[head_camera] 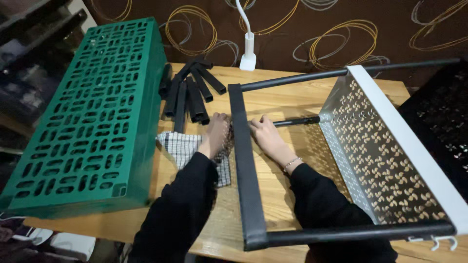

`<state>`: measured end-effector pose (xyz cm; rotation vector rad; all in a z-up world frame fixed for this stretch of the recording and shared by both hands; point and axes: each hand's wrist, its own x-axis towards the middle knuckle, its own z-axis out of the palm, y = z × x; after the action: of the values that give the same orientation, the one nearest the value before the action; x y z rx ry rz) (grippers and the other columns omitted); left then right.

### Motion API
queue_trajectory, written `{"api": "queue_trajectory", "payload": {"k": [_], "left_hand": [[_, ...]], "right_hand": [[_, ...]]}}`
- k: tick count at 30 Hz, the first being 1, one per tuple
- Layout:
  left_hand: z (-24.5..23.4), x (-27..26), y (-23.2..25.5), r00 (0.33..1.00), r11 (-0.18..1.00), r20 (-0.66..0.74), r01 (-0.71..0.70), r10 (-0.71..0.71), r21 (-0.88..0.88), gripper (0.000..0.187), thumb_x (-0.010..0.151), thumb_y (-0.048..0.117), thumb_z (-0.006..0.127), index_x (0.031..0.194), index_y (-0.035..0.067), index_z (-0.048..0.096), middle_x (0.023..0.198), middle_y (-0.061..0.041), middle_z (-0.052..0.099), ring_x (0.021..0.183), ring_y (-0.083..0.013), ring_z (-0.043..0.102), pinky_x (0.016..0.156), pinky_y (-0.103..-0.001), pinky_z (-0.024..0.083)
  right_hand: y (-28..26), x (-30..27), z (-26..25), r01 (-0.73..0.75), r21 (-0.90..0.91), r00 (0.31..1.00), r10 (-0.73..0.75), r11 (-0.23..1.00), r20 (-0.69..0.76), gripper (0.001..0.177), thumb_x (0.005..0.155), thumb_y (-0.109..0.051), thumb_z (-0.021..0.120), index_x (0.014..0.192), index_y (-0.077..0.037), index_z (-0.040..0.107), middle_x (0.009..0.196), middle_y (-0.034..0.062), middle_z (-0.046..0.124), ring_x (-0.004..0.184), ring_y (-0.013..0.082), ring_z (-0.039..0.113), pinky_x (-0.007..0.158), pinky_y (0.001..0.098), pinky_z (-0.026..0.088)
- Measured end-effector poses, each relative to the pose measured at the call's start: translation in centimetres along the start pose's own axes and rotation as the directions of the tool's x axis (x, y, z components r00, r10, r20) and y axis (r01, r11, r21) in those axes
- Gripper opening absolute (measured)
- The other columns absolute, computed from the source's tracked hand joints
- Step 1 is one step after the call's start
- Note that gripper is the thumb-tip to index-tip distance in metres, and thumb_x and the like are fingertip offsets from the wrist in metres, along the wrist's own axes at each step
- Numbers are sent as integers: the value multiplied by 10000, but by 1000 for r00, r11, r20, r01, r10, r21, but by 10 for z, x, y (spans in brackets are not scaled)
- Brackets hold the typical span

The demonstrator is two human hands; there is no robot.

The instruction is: The person assembles a small shelving unit by inserting black plastic rods into a white perforated frame and attaching black perforated panels. They wipe the frame and rods with a cloth during assembly and place the finished unit on the table.

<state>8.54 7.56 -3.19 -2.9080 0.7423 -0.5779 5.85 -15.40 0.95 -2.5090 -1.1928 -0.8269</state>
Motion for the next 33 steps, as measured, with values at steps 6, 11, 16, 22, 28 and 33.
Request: {"api": "queue_trajectory", "payload": {"k": [6,11,16,22,28,33], "left_hand": [[-78,-33,-7,937,770,-188,116,-294,-627,406,914,-12,621,1319,-32,614,1055,-221,665,1003,-381,639,867,-456,523],[-154,-40,9,821,643,-427,-98,-379,-759,573,966,-2,659,1500,53,458,1298,-219,641,1166,-361,666,929,-405,542],[-174,-24,17,797,649,-497,-182,-343,-739,579,971,-84,610,1519,48,475,1310,-222,657,1151,-350,685,974,-367,543],[-170,-18,15,767,671,-507,-136,-394,-729,589,883,-76,700,1448,27,572,1132,-199,682,1014,-339,691,893,-331,547],[-168,-11,16,748,678,-544,-174,-380,-714,517,889,-87,694,1388,19,611,1145,-171,676,1014,-300,703,878,-324,553],[-161,-6,21,736,674,-527,-131,-425,-727,460,925,-81,682,1373,-8,606,1091,-161,639,953,-291,679,840,-329,550]], "right_hand": [[-32,16,-13,-64,24,987,60,998,147,177,874,-169,690,975,-26,718,984,144,633,955,352,580,856,433,517],[-30,49,-87,-227,28,913,203,973,353,151,965,-230,668,1013,-118,757,1056,103,674,977,277,653,822,431,544],[-35,73,-144,-102,-108,994,98,989,-41,168,1013,-254,696,1043,-89,689,1055,75,652,1010,261,626,913,415,497],[-30,91,-139,72,-220,945,-138,973,-298,284,928,-259,733,1141,-95,642,963,80,567,943,264,575,894,424,430],[-8,93,-127,115,-215,968,-158,970,-194,254,938,-295,731,1090,-110,646,834,68,522,815,258,566,745,397,418],[-3,95,-126,120,-174,975,-149,977,-167,244,926,-314,726,1049,-118,648,818,60,536,774,251,577,706,392,427]]}}
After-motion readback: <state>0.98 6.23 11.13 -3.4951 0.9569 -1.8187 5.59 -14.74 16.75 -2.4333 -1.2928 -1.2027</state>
